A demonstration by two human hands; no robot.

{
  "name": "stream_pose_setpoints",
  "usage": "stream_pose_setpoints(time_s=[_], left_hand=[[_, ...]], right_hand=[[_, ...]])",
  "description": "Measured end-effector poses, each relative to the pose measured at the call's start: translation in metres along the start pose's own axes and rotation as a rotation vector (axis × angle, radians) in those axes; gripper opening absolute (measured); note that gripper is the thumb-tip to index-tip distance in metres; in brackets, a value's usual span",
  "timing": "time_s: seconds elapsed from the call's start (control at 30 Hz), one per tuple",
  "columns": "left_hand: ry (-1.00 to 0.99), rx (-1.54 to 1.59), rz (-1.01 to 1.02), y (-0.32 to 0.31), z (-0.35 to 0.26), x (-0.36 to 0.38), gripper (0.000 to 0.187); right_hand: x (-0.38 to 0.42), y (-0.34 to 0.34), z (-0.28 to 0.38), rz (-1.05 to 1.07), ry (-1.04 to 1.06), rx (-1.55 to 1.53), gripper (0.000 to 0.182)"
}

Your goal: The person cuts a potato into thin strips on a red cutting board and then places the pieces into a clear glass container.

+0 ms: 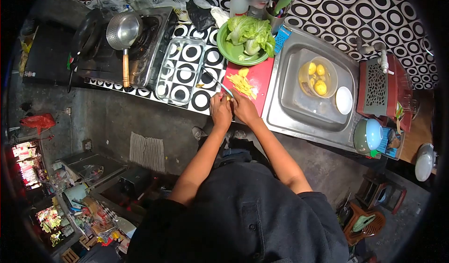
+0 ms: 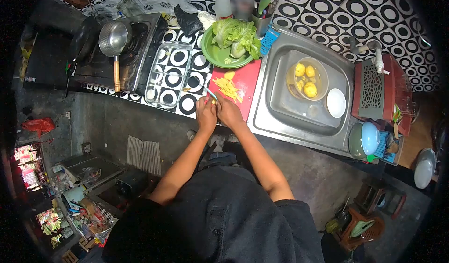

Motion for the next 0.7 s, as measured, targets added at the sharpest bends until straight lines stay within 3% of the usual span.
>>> stream_pose_setpoints(time_s=[0.57, 0.7], left_hand=[[-0.078, 0.037, 0.039, 0.004, 0.006, -0.003, 0.051], [-0.071, 0.041, 0.08, 0.005, 0.007, -0.004, 0.053]], right_hand=[[0.018, 0.048, 0.001, -0.013, -0.005, -0.119, 0.044], [0.03, 0.059, 0.001, -0.103, 0.11, -0.159, 0.044]])
Point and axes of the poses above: each hand's wrist, its own x-axis away from the middle knuckle, its own y-axis out of the back of the hand, z = x × y, the point moved 8 cm from there along -x, towards the middle knuckle, and after that the axes turned 9 degrees about -y, right-handed, at the moved point
